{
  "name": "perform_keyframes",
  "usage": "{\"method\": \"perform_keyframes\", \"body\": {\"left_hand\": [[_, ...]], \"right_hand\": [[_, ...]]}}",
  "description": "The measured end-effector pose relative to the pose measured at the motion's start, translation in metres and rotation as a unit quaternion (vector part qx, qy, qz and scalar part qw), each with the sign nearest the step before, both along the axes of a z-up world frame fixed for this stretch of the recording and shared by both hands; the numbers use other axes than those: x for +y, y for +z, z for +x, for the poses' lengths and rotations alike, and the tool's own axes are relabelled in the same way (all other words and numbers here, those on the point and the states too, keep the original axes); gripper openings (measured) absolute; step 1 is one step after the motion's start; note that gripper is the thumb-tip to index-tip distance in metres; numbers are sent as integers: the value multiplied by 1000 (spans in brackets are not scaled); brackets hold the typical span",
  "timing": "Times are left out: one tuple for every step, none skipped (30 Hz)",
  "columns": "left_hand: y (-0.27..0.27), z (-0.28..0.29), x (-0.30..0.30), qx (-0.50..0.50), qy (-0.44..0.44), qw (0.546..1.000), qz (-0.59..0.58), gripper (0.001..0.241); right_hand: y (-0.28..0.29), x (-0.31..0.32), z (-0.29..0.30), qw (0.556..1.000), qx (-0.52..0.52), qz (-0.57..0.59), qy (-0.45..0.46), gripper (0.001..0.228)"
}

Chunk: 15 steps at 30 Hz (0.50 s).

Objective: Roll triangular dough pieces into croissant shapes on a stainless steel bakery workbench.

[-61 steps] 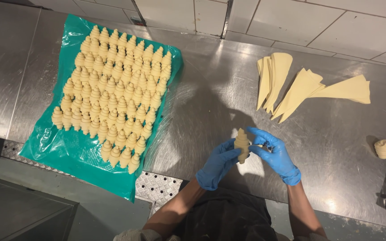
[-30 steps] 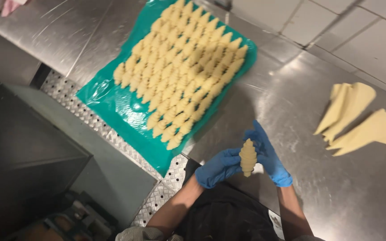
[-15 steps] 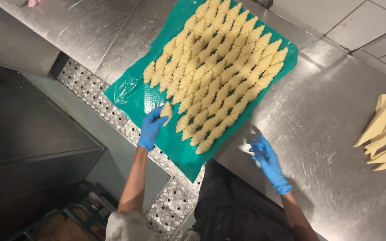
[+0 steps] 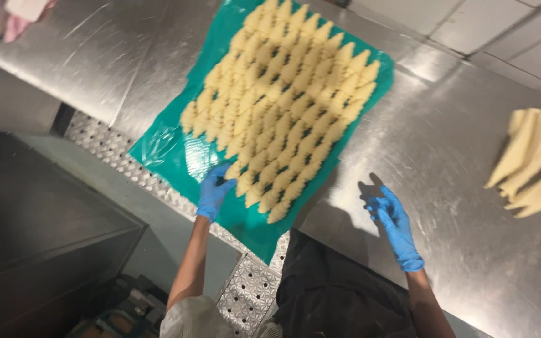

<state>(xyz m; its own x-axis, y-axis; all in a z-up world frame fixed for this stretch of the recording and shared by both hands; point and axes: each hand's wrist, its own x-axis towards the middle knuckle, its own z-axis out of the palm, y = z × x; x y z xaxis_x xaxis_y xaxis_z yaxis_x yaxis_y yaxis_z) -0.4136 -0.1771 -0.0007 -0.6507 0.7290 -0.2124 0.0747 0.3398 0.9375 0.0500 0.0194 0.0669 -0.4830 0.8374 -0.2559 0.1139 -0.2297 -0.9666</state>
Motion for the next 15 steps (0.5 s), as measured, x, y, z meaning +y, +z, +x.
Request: {"method": "perform_keyframes", "body": {"left_hand": [[2, -1, -3, 0, 1, 1000, -6, 48], [0, 0, 5, -3, -8, 1000, -8, 50], [2, 3, -1, -10, -29, 1000, -3, 50], [4, 2, -1, -12, -31, 999, -6, 51], [5, 0, 2, -14, -33, 999, -10, 53], [13, 4, 6, -21, -57, 998, -7, 53], [20, 6, 12, -21, -49, 998, -43, 53], [28, 7, 11, -15, -35, 996, -77, 54], [22, 6, 11, -17, -52, 996, -72, 54], [18, 5, 10, 33, -65, 994, -76, 54], [14, 3, 9, 82, -78, 990, -79, 53], [2, 1, 5, 84, -83, 990, -75, 53], [-10, -1, 0, 162, -76, 981, -78, 58], [-19, -2, -11, 241, -63, 965, -85, 64], [9, 20, 2, 243, -63, 964, -83, 64]], "right_hand": [[-2, 0, 5, 1000, -8, 9, -2, 62], [-5, 2, 16, 999, -19, 21, -13, 61], [-8, 2, 26, 999, -27, 27, -34, 61], [-9, 3, 37, 999, -16, 25, -41, 59], [-10, 6, 48, 999, -5, 25, -47, 58], [-12, 12, 66, 997, -12, 28, -71, 58], [-14, 18, 85, 995, -26, 28, -92, 55], [-18, 24, 100, 993, -36, 30, -107, 53], [-31, 40, 139, 991, -40, 34, -124, 53], [-45, 58, 175, 972, -93, 97, -194, 30], [-58, 76, 212, 941, -147, 159, -262, 19], [-54, 100, 243, 939, -147, 162, -267, 19], [-51, 124, 273, 906, -230, 164, -315, 29], [-49, 148, 303, 867, -309, 162, -356, 46], [-35, 176, 312, 867, -307, 163, -357, 46]]}}
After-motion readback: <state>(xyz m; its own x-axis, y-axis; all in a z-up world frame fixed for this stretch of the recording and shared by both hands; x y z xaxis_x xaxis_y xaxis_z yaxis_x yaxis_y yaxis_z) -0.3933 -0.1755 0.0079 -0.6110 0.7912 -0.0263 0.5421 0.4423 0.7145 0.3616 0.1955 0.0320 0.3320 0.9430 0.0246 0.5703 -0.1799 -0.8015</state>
